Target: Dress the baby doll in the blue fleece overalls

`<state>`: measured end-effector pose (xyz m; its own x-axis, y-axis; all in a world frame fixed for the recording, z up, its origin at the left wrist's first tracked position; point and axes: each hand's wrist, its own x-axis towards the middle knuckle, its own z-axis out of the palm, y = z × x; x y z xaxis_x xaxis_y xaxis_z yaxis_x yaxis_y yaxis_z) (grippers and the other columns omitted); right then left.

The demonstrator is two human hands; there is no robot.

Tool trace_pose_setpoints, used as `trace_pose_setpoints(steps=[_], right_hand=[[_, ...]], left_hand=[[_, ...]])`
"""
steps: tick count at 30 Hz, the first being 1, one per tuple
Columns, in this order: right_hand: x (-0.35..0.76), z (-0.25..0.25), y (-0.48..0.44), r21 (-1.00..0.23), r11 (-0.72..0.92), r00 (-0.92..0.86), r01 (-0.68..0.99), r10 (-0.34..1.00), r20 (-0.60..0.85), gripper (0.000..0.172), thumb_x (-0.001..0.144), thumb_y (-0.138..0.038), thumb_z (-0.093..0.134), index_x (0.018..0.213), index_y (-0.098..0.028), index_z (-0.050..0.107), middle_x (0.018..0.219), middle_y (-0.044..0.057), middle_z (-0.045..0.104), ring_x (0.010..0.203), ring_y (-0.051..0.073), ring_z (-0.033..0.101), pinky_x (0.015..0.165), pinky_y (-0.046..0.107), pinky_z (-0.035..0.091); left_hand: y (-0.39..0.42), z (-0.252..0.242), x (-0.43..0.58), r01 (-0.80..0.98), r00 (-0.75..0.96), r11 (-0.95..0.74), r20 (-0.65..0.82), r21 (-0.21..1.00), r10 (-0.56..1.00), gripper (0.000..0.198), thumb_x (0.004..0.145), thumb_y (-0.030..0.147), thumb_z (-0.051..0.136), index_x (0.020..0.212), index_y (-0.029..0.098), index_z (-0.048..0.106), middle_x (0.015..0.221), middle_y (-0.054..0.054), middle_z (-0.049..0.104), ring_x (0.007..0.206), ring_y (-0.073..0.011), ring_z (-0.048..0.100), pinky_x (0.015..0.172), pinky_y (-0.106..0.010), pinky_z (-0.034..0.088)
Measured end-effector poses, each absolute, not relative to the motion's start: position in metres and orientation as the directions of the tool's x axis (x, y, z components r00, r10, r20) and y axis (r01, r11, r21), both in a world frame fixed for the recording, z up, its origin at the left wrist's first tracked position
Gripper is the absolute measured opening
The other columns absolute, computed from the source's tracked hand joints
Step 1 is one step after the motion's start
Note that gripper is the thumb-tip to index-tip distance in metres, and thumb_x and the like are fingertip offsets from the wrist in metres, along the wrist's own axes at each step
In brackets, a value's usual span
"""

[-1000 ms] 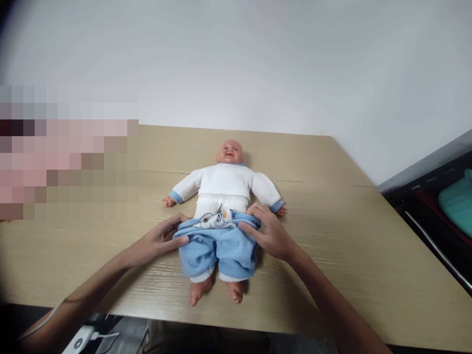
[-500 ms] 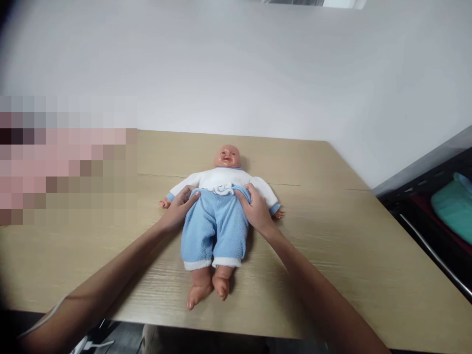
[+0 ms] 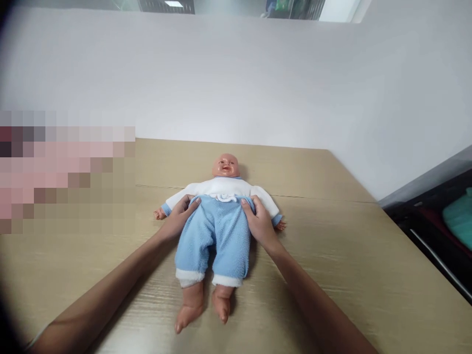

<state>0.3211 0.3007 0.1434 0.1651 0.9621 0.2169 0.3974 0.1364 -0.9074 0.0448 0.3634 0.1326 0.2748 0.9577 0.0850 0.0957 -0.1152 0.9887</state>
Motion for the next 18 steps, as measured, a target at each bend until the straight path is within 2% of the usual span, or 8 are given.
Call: trace_pose_setpoints(steps=[2,5,7,10,13,18], right_hand=[[0.327,0.141,0.299,-0.912,0.137,0.117,0.386,0.974,0.195,0.039,0.108,-0.064,0.058,0.096,-0.027,0.06,0.092,0.0,0.061,0.091,0.025,0.06,0.091,0.038,0.05],[0.337,0.137,0.284,-0.912,0.132,0.039,0.388,0.986,0.16,0.039,0.103,-0.063,0.066,0.091,-0.026,0.065,0.092,0.001,0.065,0.094,0.026,0.062,0.096,0.041,0.053],[0.34,0.133,0.274,-0.933,0.113,-0.002,0.342,0.993,0.12,0.037,0.1,-0.063,0.071,0.093,-0.026,0.07,0.098,0.004,0.07,0.103,0.029,0.065,0.106,0.045,0.053],[0.336,0.128,0.267,-0.998,0.017,0.007,0.054,1.0,0.018,0.04,0.097,-0.065,0.074,0.115,-0.029,0.077,0.121,0.007,0.078,0.124,0.032,0.068,0.12,0.05,0.051],[0.327,0.128,0.269,-0.976,-0.071,0.058,-0.207,0.995,-0.084,0.053,0.096,-0.067,0.073,0.138,-0.033,0.072,0.141,0.007,0.077,0.136,0.033,0.068,0.121,0.052,0.053],[0.319,0.127,0.274,-0.958,-0.104,0.09,-0.269,0.987,-0.132,0.062,0.09,-0.068,0.078,0.143,-0.036,0.068,0.149,0.004,0.074,0.144,0.034,0.064,0.126,0.053,0.05]], left_hand=[[0.364,0.131,0.04,0.085,0.303,-0.071,0.042,0.994,0.952,0.05,0.101,0.071,0.07,0.105,0.021,0.063,0.092,0.002,0.062,0.087,-0.02,0.057,0.08,-0.031,0.045],[0.357,0.132,0.025,0.104,0.381,-0.044,0.001,0.994,0.925,0.039,0.101,0.06,0.073,0.11,0.021,0.073,0.11,-0.004,0.073,0.113,-0.0271,0.063,0.101,-0.036,0.047],[0.349,0.131,0.016,0.043,0.439,0.056,-0.07,0.997,0.896,0.034,0.1,0.051,0.076,0.118,0.022,0.076,0.12,-0.006,0.077,0.125,-0.0308,0.064,0.111,-0.039,0.046],[0.339,0.129,0.011,-0.146,0.504,0.296,-0.186,0.944,0.843,0.04,0.096,0.043,0.075,0.129,0.021,0.075,0.123,-0.008,0.08,0.124,-0.0332,0.07,0.108,-0.043,0.052],[0.335,0.126,0.016,-0.294,0.485,0.425,-0.25,0.856,0.838,0.047,0.093,0.04,0.074,0.136,0.02,0.074,0.123,-0.01,0.082,0.121,-0.0345,0.074,0.105,-0.044,0.057],[0.34,0.129,0.026,-0.33,0.444,0.429,-0.263,0.841,0.856,0.042,0.089,0.041,0.085,0.123,0.018,0.079,0.115,-0.012,0.085,0.116,-0.036,0.078,0.102,-0.044,0.061]])
